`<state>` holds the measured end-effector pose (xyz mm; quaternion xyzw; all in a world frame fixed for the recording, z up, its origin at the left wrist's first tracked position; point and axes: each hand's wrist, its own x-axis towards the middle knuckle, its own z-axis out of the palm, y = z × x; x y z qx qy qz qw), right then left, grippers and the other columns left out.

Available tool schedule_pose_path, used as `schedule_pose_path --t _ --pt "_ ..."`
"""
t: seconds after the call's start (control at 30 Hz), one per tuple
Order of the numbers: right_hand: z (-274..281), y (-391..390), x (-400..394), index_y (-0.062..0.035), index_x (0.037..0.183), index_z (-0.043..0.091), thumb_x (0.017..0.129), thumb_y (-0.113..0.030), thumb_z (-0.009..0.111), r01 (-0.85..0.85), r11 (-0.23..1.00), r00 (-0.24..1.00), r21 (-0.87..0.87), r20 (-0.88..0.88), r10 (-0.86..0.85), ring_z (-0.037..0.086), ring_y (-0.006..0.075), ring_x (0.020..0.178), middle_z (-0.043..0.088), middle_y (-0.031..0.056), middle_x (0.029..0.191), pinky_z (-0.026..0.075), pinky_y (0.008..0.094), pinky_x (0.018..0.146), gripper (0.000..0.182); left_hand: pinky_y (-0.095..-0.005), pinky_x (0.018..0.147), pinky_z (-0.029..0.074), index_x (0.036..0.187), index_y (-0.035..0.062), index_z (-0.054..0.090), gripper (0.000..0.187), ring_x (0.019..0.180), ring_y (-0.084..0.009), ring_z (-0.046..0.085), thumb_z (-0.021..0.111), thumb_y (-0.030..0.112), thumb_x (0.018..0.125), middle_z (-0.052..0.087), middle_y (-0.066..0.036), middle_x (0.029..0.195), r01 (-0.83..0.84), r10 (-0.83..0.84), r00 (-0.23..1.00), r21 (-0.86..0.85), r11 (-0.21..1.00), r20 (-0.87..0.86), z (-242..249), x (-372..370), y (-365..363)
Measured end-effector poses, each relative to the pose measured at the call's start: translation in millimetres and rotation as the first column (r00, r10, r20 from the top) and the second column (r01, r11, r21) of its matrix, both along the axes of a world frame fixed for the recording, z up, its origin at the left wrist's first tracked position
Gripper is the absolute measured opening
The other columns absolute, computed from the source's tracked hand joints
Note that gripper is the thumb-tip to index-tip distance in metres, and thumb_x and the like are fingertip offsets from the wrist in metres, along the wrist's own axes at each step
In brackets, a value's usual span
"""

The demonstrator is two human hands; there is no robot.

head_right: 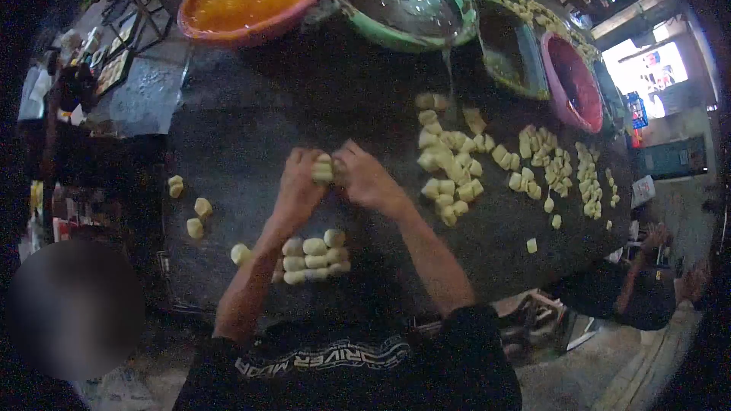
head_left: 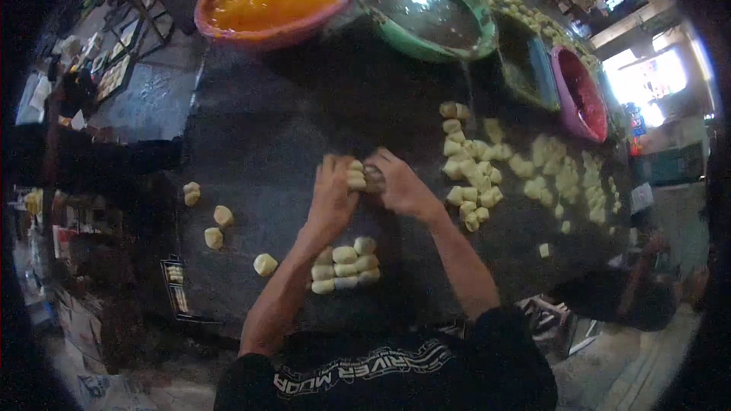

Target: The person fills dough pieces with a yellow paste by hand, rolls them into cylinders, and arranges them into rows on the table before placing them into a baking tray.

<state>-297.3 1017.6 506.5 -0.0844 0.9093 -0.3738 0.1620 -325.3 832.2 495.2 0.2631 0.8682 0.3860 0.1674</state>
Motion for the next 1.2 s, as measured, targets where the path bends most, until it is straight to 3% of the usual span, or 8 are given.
schedule_pose_path --t 0.17,0.3,0.5,0.57,0.87,1.07,1.13,1.2 --pt "37 -50 40 -0.0063 0.127 0.052 0.068 0.002 0.072 0.203 0.834 0.966 0.513 -0.244 -0.086 0.056 0.033 0.109 0.053 0.0119 0.125 0.049 0.0434 0.092 0.063 -0.051 0.098 0.043 0.136 0.0033 0.043 0.071 0.116 -0.0431 0.046 0.07 -0.002 0.071 0.043 -0.02 0.129 -0.07 0.066 0.995 -0.058 0.996 -0.077 33 28 -22" --pt "48 -88 27 -0.0076 0.118 0.058 0.074 -0.005 0.075 0.505 0.861 0.743 0.065 -0.541 -0.395 0.057 0.03 0.104 0.059 0.0102 0.116 0.05 0.0402 0.088 0.047 -0.05 0.098 0.042 0.13 0.0058 0.048 0.059 0.118 -0.0385 0.047 0.072 0.008 0.077 0.045 -0.018 0.127 -0.341 0.294 0.918 -0.152 0.928 -0.266 42 32 -99" --pt "10 -235 -14 -0.005 0.098 0.066 0.079 -0.007 0.071 -0.144 0.981 0.76 -0.13 -0.649 0.025 0.063 0.0305 0.091 0.066 0.0116 0.097 0.051 0.0398 0.083 0.02 -0.0482 0.093 0.04 0.12 0.0022 0.051 0.038 0.109 -0.0337 0.049 0.065 0.011 0.085 0.05 -0.018 0.117 -0.737 0.529 0.658 -0.313 0.599 -0.536 0 51 -219" --pt "-12 -261 -30 -0.0049 0.096 0.069 0.076 -0.004 0.073 -0.255 0.965 0.627 -0.056 -0.77 0.121 0.065 0.0288 0.086 0.067 0.0122 0.093 0.053 0.0376 0.08 0.021 -0.0479 0.093 0.04 0.12 0.0012 0.051 0.036 0.11 -0.0325 0.049 0.062 0.012 0.088 0.05 -0.017 0.112 -0.64 0.671 0.699 0.203 0.741 -0.246 -7 52 -234" --pt "42 -189 -8 -0.0004 0.106 0.065 0.09 -0.017 0.068 0.323 0.627 0.868 -0.709 -0.043 -0.494 0.064 0.0169 0.097 0.068 0.0065 0.105 0.053 0.0332 0.083 0.024 -0.0485 0.102 0.04 0.126 0.0073 0.059 0.037 0.121 -0.0325 0.052 0.058 0.026 0.094 0.054 -0.013 0.135 -0.337 0.523 0.716 0.427 0.839 -0.463 48 19 -162" --pt "74 -132 4 -0.002 0.098 0.065 0.088 -0.023 0.071 0.31 0.271 0.948 -0.911 0.274 -0.164 0.065 0.0124 0.076 0.066 0.0064 0.093 0.056 0.0252 0.07 0.024 -0.0468 0.099 0.045 0.127 0.0088 0.059 0.045 0.118 -0.0344 0.056 0.063 0.035 0.091 0.058 -0.013 0.129 0.421 -0.033 0.836 0.601 0.68 -0.548 63 -40 -86" --pt "65 -113 -18 -0.0028 0.098 0.065 0.09 -0.024 0.067 0.312 -0.151 0.932 -0.938 0.272 0.239 0.064 0.0096 0.075 0.066 0.0074 0.09 0.054 0.0211 0.064 0.023 -0.0417 0.093 0.048 0.124 0.0071 0.059 0.048 0.113 -0.0297 0.059 0.063 0.041 0.091 0.06 -0.015 0.122 0.396 0.003 0.858 0.666 0.632 -0.513 68 -53 -71" --pt "76 -99 -57 -0.0027 0.102 0.066 0.093 -0.028 0.062 0.274 0.005 0.94 -0.962 0.269 0.209 0.065 0.0132 0.082 0.065 0.0085 0.09 0.054 0.0279 0.069 0.027 -0.0371 0.087 0.05 0.116 0.0054 0.061 0.048 0.107 -0.0248 0.06 0.066 0.044 0.088 0.061 -0.015 0.113 -0.013 0.141 0.986 0.811 0.585 -0.085 70 -61 -69"
